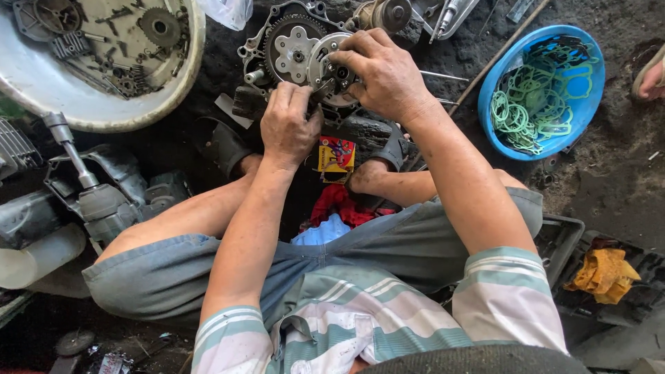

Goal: The person sits on the ground and assembles small metal components into a larger engine part. They pick up parts from a white basin, fit them into the engine assembly, and use a hammer to tap components into place.

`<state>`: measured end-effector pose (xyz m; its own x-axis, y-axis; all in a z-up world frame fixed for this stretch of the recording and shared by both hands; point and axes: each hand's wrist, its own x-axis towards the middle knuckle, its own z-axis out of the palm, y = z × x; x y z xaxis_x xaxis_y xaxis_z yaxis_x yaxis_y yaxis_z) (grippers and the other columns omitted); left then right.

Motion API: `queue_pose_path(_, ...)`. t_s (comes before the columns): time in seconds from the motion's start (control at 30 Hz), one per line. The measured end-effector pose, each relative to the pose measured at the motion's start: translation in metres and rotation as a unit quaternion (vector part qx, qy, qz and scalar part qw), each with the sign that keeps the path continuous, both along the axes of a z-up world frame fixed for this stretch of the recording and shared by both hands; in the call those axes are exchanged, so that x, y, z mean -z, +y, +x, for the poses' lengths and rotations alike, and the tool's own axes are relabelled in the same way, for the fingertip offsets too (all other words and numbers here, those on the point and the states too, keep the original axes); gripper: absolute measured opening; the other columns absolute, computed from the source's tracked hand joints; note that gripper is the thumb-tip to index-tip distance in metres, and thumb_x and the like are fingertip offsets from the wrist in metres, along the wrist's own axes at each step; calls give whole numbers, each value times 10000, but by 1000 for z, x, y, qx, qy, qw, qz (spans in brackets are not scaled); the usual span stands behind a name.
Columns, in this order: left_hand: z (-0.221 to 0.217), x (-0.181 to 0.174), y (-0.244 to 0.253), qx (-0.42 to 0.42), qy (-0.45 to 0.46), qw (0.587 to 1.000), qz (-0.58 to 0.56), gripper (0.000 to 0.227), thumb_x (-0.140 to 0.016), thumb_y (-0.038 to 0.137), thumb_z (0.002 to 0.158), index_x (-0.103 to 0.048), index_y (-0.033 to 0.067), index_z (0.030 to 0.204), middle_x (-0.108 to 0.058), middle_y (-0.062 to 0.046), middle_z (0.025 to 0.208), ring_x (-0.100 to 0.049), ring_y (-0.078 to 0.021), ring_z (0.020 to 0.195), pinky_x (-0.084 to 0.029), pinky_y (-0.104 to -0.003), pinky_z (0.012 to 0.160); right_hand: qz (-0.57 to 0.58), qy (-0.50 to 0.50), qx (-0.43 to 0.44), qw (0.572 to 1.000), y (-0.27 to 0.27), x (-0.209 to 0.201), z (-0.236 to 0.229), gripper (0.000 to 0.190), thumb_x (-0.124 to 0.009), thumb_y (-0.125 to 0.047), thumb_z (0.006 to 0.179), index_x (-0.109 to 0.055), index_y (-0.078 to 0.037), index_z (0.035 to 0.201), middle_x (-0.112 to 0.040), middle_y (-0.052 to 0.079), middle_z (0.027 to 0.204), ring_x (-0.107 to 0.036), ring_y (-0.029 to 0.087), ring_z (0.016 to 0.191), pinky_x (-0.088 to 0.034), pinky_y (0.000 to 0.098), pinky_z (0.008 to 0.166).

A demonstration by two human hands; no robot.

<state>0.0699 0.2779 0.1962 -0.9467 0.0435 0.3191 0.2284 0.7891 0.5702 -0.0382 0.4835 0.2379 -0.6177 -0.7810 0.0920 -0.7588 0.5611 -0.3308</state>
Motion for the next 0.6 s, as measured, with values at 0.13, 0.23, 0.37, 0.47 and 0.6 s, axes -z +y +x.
queue_pose_path(0.13, 1, 4, -1, 10, 14, 1000, 12, 235, -703, 32, 863, -689, -6, 1095, -612, -138, 986, -623, -320, 832, -561, -409, 695, -5, 0, 1, 1000, -1, -3, 1, 663, -854, -116, 720, -668, -90, 1355, -591, 91, 1290, -524, 320, 1127, -546, 453, 901)
queue_pose_path(0.23, 1, 4, -1, 17, 23, 999, 16, 257, -693, -7, 836, -688, -25, 1093, -617, -145, 977, -629, -315, 835, -571, -405, 728, 6, 4, -5, 1000, 0, -1, 0, 664, -872, -149, 734, -654, -91, 1358, -578, 95, 1292, -512, 320, 1129, -540, 453, 909)
queue_pose_path(0.37, 1, 7, -1, 23, 27, 999, 10, 224, -689, 13, 891, -687, -43, 1108, -622, -159, 973, -625, -323, 830, -568, -414, 723, 3, 3, -2, 1000, -1, -2, 0, 658, -862, -140, 720, -667, -81, 1346, -583, 88, 1286, -516, 317, 1128, -546, 451, 896)
queue_pose_path(0.47, 1, 9, 0, 19, 19, 1000, 10, 218, -696, 31, 905, -689, -36, 1112, -622, -158, 980, -635, -325, 842, -575, -415, 735, -1, -2, -2, 1000, -1, -3, 0, 665, -867, -135, 716, -664, -83, 1347, -586, 91, 1287, -518, 320, 1126, -544, 456, 894)
queue_pose_path(0.6, 2, 10, -1, 17, 17, 1000, -1, 201, -690, 28, 922, -690, -32, 1114, -616, -152, 972, -634, -325, 824, -573, -419, 702, -3, -5, 1, 1000, -2, -4, 1, 664, -862, -126, 717, -663, -91, 1349, -586, 88, 1287, -518, 320, 1122, -540, 456, 897)
